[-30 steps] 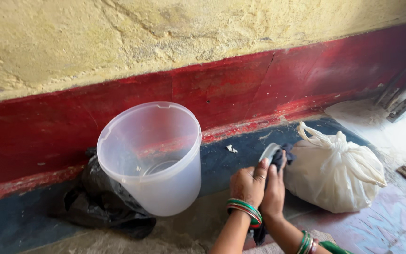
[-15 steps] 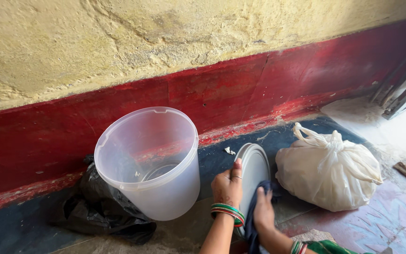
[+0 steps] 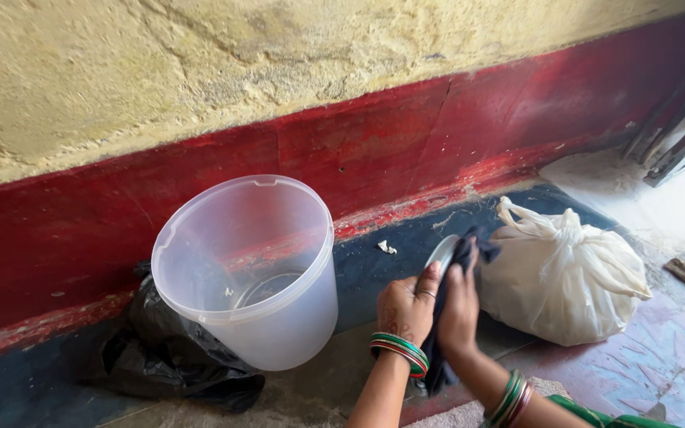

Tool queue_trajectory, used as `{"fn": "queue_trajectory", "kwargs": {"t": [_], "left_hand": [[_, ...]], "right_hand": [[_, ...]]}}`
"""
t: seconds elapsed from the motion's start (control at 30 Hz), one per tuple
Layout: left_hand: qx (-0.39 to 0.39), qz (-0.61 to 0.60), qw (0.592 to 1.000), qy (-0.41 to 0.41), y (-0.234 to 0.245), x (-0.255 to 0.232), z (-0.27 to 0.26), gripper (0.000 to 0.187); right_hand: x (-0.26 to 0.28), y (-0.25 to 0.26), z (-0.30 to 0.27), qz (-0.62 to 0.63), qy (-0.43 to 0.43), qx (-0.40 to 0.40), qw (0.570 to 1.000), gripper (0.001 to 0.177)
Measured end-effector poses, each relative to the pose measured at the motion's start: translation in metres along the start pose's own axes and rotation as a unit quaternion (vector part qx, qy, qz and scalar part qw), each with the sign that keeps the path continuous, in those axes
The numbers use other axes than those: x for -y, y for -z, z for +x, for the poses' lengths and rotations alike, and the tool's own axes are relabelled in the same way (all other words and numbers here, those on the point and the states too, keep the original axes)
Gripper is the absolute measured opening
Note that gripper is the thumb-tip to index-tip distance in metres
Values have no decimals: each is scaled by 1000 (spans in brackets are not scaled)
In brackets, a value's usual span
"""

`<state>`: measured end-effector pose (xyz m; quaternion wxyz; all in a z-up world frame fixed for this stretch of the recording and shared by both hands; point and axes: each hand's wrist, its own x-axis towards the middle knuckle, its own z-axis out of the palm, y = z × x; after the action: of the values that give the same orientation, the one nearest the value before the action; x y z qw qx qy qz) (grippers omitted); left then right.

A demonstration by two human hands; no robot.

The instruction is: The person wipes a metal lid with a dark cloth, then wipes the inside and outside of a translucent plastic bucket with the same cloth. The cleaned lid is placed against the wall, and the bucket remains on the floor.

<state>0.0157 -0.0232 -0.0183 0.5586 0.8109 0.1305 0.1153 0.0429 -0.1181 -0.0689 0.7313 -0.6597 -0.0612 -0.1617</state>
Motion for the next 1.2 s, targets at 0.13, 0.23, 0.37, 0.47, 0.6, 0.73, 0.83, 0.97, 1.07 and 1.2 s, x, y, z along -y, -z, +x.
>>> {"fn": "queue_trajectory", "kwargs": {"t": [0.13, 0.23, 0.37, 0.47, 0.6, 0.73, 0.83, 0.97, 1.07, 1.2], "left_hand": [[2, -2, 1000, -16, 1, 7, -1, 66], [-17, 2, 1000, 4, 1, 20, 4, 71], [-63, -17, 997, 39, 4, 40, 10, 71], [-92, -16, 994, 62, 10, 49, 12, 72], [-99, -34, 992, 74, 11, 48, 7, 68], [-130, -57, 988, 64, -3, 39, 0, 68], [-127, -78, 987, 51, -11, 29, -2, 68], [-124, -121, 984, 45, -15, 15, 3, 68], [-111, -117, 985, 62, -13, 11, 3, 70], [-123, -177, 973, 79, -14, 19, 5, 62]], "right_hand": [[-44, 18, 19, -31, -59, -23, 998, 63], [-72, 26, 3, -76, -122, -29, 989, 67], [-97, 28, -40, -177, -348, -52, 919, 70], [-115, 19, -77, -232, -247, -33, 940, 73], [-119, 9, -92, -140, -104, -24, 984, 64], [-138, 33, -33, -179, -333, -128, 917, 54], [-160, 86, 23, 79, -500, -254, 824, 35], [-185, 150, 81, 250, -460, -194, 830, 27], [-185, 177, 115, 288, -413, -88, 860, 26], [-152, 175, 122, 332, -397, -93, 851, 36]]}}
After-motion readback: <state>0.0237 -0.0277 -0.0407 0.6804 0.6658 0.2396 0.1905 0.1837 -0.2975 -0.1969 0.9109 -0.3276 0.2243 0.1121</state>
